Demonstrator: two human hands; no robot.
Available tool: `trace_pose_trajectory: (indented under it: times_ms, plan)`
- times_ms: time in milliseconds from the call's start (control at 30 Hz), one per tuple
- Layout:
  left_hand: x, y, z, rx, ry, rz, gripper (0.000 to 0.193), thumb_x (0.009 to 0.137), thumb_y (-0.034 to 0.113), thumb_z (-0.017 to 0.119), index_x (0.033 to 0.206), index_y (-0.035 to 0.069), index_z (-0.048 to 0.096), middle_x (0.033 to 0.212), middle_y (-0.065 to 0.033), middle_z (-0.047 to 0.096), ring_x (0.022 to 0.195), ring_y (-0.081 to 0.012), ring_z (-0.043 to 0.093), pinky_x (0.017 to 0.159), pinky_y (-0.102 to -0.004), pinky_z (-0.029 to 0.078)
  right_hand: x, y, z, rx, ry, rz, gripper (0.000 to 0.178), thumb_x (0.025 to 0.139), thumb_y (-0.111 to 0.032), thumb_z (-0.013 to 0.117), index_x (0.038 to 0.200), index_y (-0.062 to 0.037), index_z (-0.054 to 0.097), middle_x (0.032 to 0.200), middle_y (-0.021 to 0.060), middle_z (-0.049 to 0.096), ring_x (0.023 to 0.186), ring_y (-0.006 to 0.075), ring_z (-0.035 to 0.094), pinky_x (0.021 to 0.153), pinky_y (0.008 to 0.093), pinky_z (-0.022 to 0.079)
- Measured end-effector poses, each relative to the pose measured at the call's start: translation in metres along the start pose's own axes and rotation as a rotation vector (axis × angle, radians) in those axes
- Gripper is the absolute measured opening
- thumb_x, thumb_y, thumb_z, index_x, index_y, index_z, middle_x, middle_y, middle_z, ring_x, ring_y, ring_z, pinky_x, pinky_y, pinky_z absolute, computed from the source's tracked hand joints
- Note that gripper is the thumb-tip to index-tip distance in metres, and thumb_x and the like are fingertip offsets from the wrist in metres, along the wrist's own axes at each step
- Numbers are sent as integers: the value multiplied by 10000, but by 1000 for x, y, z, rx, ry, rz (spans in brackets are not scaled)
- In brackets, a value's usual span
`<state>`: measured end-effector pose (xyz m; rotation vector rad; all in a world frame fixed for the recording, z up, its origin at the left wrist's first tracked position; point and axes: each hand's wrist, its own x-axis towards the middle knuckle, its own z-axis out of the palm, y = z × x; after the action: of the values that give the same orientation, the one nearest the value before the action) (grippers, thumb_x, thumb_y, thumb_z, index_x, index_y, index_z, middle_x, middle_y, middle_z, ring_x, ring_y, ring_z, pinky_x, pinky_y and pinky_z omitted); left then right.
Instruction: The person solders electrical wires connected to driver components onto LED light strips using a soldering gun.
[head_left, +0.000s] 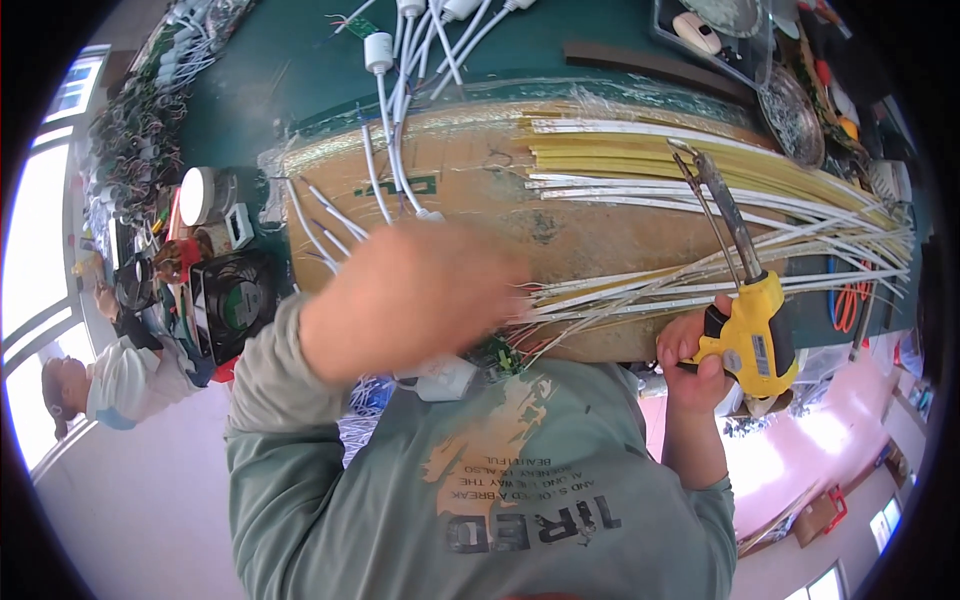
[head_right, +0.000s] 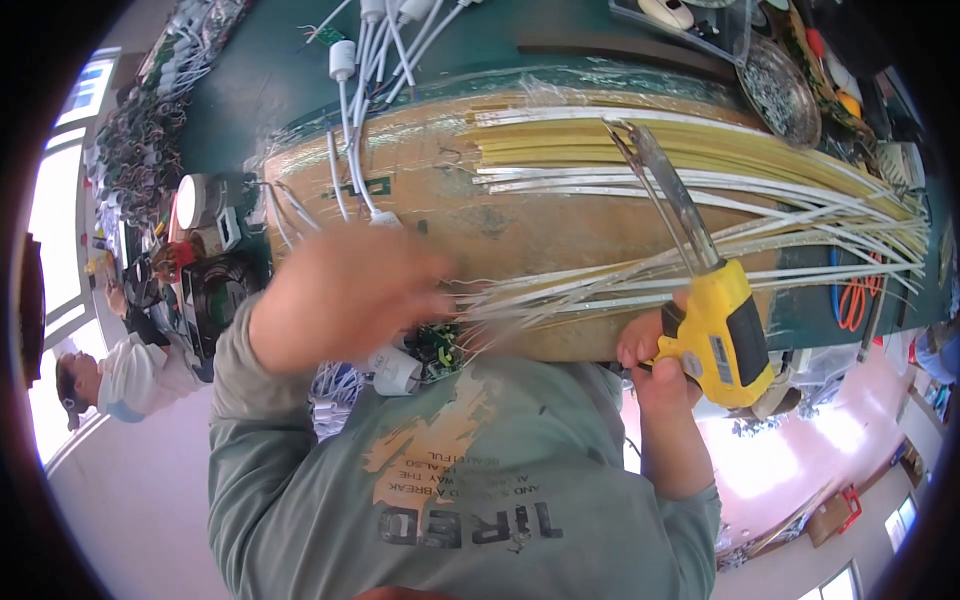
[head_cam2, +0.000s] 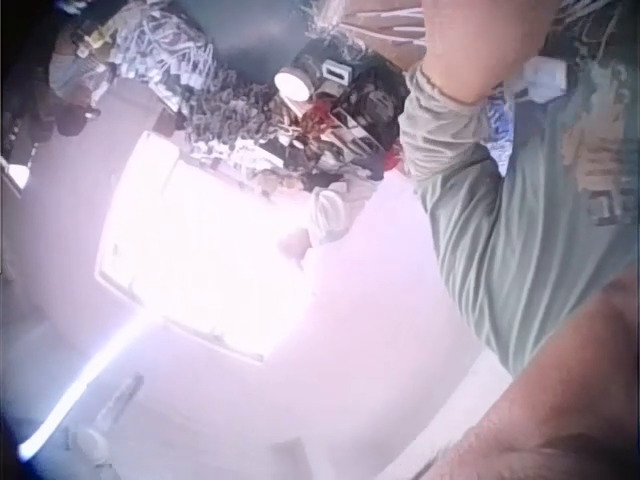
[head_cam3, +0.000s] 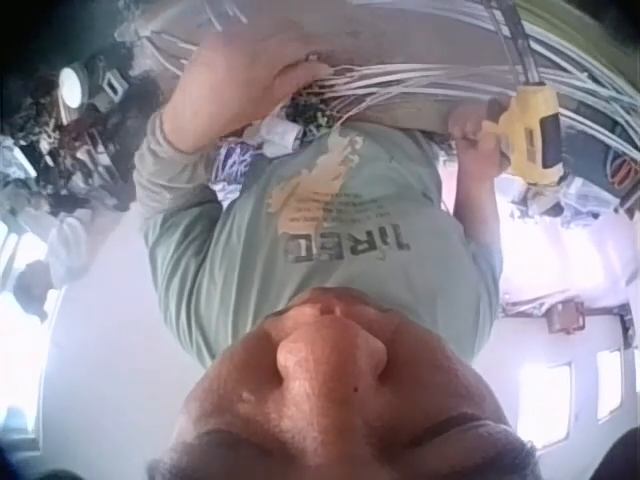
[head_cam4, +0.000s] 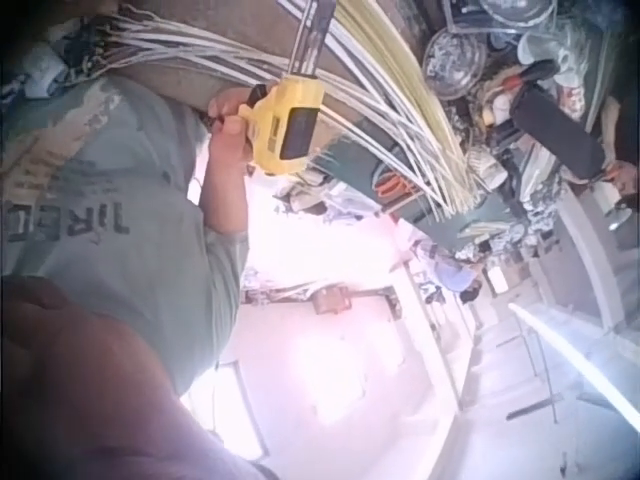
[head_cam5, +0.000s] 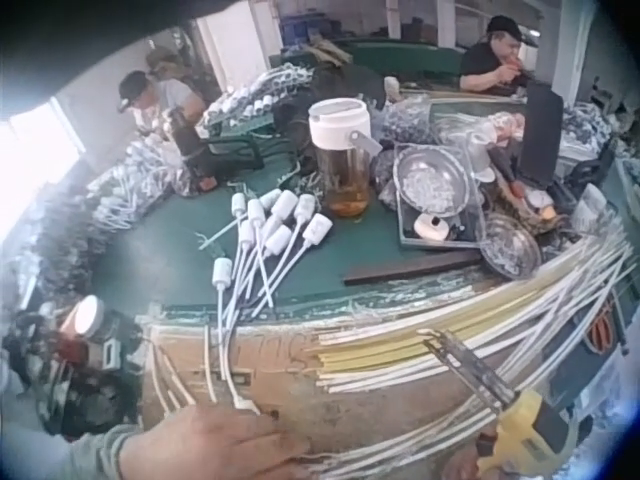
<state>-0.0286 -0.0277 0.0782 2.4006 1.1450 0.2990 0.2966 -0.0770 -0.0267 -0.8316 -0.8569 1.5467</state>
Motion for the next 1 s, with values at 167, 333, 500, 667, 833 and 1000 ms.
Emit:
trace_pose_trajectory:
  times_ms: [167,333,500,667,833,1000]
  plan:
    - [22,-77,-6,200,396,-351,163,862,133,605,988,63,682,908,-101,665,844,-340,635,740,-430,518,1,6,-1,-4,8,-38,822,831,-408,778,1396,9,351,735,31,516,613,154,517,534,304,455]
    - [64,-123,6,201,428,-473,251,853,208,640,1059,72,680,954,-125,682,880,-351,647,770,-436,517,5,8,0,-23,-13,-70,759,855,-381,760,1386,3,377,737,32,524,611,151,521,538,300,457]
    - [98,-142,4,271,436,-626,333,854,257,675,1139,85,659,903,-92,687,811,-274,665,728,-374,512,6,7,2,-11,8,-74,739,853,-354,760,1384,2,390,741,31,530,607,148,520,546,296,459]
    - [82,-125,-39,-157,690,-613,326,821,190,711,1122,73,662,907,-81,695,763,-181,651,687,-305,509,5,8,0,20,6,-75,742,854,-342,760,1392,-2,379,745,28,521,622,147,516,551,298,460]
    - [21,-74,-73,-344,751,-414,318,854,40,695,1169,66,657,853,-3,657,721,-71,574,640,-228,464,4,9,-3,37,-1,-53,757,850,-354,766,1395,-10,369,753,26,508,641,144,504,550,303,456]
    - [-20,-68,-69,-185,355,-669,289,830,30,688,1118,41,662,849,-49,674,738,-144,640,675,-289,495,4,7,-2,23,-4,-55,766,857,-378,758,1391,0,361,754,27,511,636,146,508,545,304,458]
